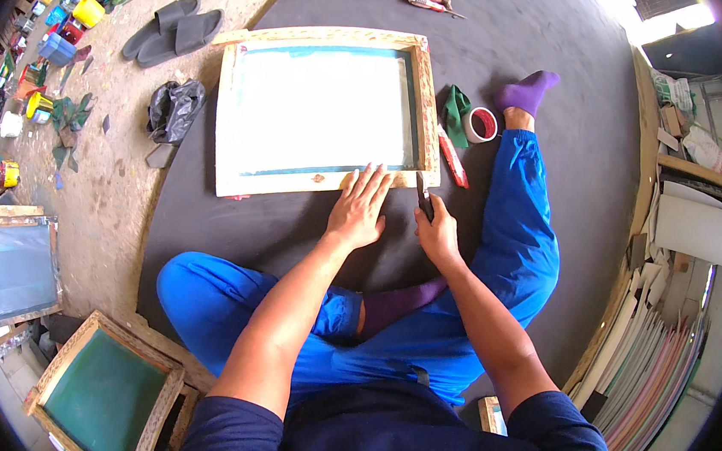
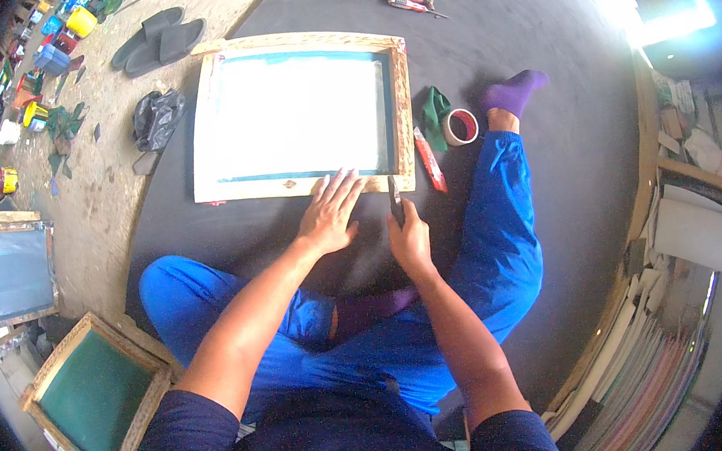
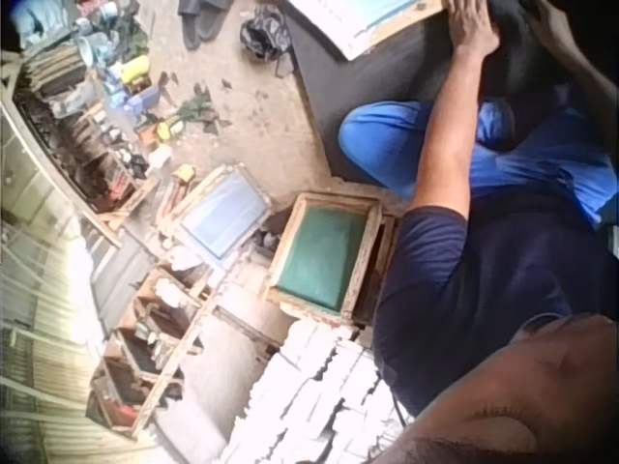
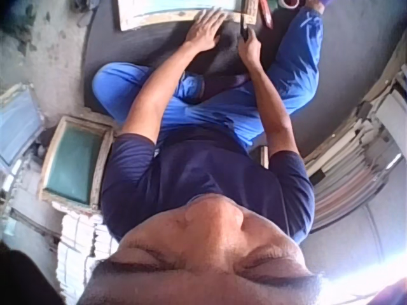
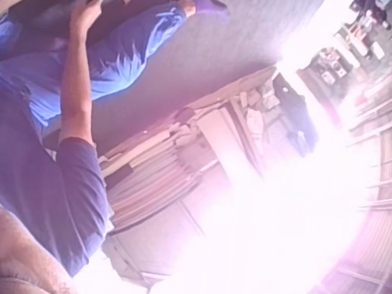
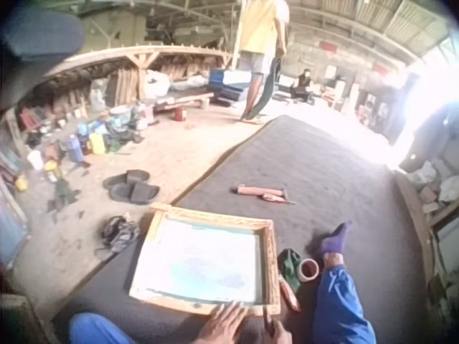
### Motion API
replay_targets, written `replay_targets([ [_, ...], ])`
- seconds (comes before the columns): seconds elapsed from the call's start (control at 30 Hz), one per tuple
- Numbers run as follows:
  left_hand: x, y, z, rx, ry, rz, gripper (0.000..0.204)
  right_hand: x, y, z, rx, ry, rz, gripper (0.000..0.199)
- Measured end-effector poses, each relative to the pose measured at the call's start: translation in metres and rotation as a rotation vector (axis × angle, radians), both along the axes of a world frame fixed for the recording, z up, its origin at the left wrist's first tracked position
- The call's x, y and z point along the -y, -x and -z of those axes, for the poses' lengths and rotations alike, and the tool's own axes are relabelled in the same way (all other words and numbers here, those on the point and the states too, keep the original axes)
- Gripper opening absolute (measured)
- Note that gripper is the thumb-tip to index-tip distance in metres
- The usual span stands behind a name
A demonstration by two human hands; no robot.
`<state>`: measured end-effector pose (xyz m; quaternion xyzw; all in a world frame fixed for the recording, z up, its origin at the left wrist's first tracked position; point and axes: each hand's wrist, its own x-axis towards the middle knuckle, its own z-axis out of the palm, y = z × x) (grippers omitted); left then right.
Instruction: The person sits on the floor and assembles a wooden screen frame. They align the mesh, use a hammer to secure nails along the frame edges, and apply tape to reinforce the corners and edges.
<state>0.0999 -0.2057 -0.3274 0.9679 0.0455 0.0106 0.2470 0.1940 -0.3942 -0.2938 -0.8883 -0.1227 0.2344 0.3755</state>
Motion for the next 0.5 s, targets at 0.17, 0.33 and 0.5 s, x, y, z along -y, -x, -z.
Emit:
replay_targets([
  [0.17, -0.002, 0.002, 0.002, -0.013, -0.024, 0.02, 0.096, -0.022, 0.008, -0.013, 0.177, 0.012, -0.015, 0.031],
  [0.33, -0.001, 0.002, -0.001, -0.02, -0.041, 0.02, 0.095, -0.029, 0.004, -0.01, 0.118, 0.262, -0.117, 0.026],
  [0.5, 0.0, 0.002, 0.003, -0.028, -0.038, 0.023, 0.098, -0.03, 0.004, 0.0, 0.158, 0.311, -0.155, 0.025],
])
